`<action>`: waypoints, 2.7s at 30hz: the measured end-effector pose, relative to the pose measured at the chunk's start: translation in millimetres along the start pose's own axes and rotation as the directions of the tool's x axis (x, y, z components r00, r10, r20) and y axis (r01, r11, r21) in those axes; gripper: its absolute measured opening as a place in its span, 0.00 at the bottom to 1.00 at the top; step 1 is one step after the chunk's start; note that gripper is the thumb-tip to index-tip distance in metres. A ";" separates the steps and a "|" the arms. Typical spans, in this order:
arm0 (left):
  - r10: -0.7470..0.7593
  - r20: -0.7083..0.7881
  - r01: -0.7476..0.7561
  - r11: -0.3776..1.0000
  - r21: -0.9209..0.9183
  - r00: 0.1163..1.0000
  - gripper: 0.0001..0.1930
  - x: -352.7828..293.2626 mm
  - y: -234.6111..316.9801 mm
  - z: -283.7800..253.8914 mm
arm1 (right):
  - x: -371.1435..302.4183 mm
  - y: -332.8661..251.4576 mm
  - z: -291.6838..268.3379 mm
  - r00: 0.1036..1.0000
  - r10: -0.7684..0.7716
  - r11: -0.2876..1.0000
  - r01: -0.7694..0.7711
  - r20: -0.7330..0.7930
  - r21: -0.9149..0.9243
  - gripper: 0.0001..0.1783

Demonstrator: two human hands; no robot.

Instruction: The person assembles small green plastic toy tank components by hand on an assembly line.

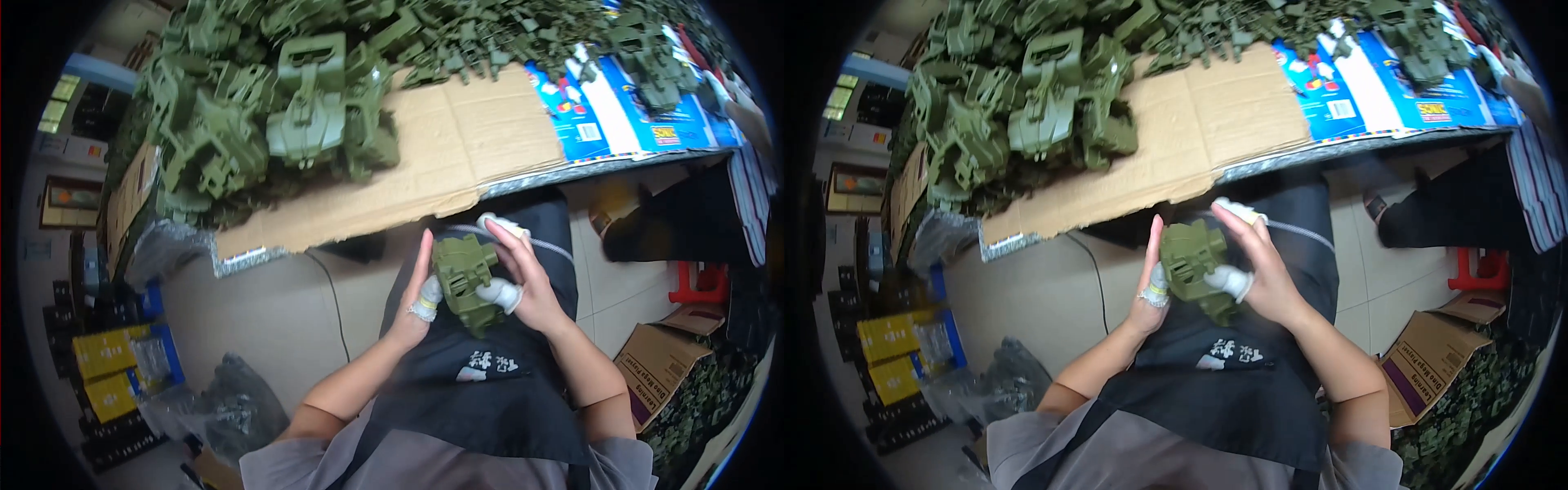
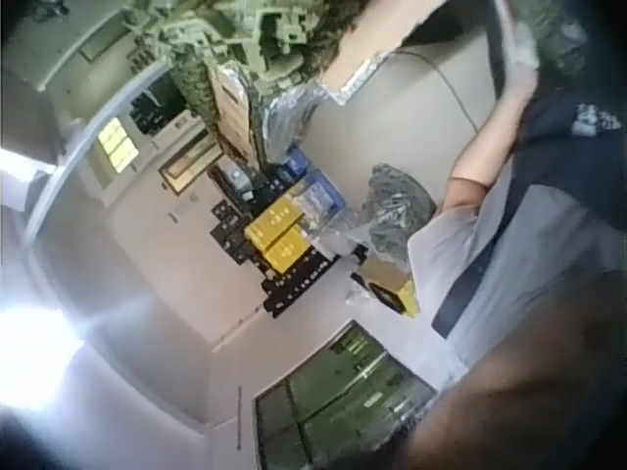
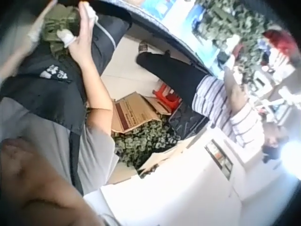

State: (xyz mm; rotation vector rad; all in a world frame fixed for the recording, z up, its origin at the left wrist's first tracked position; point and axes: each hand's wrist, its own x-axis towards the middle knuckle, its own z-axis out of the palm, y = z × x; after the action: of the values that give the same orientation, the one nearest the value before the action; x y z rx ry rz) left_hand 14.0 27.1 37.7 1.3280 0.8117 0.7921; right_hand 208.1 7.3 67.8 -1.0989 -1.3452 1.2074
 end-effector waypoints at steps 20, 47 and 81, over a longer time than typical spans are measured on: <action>0.035 0.531 -0.159 0.969 0.189 0.846 0.34 42.3 -37.7 53.6 | -67.6 -4.2 -72.9 0.997 -0.011 0.705 0.062 0.077 -0.706 0.38; 0.606 -0.034 0.055 -0.016 0.998 0.795 0.34 136.4 285.9 -151.7 | 70.0 48.4 -313.3 0.493 -0.621 0.495 -0.358 -0.610 -0.792 0.39; 0.558 0.391 -0.681 0.611 0.403 0.732 0.33 86.1 193.2 -50.2 | 52.9 -81.3 -33.0 0.903 -0.342 0.746 0.429 0.260 -0.510 0.45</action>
State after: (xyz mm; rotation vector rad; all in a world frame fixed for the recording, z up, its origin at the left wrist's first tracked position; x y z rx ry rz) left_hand 8.1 141.8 222.3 2.2356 0.3538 0.9662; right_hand 234.1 55.4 154.4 -1.0493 -2.0125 0.5966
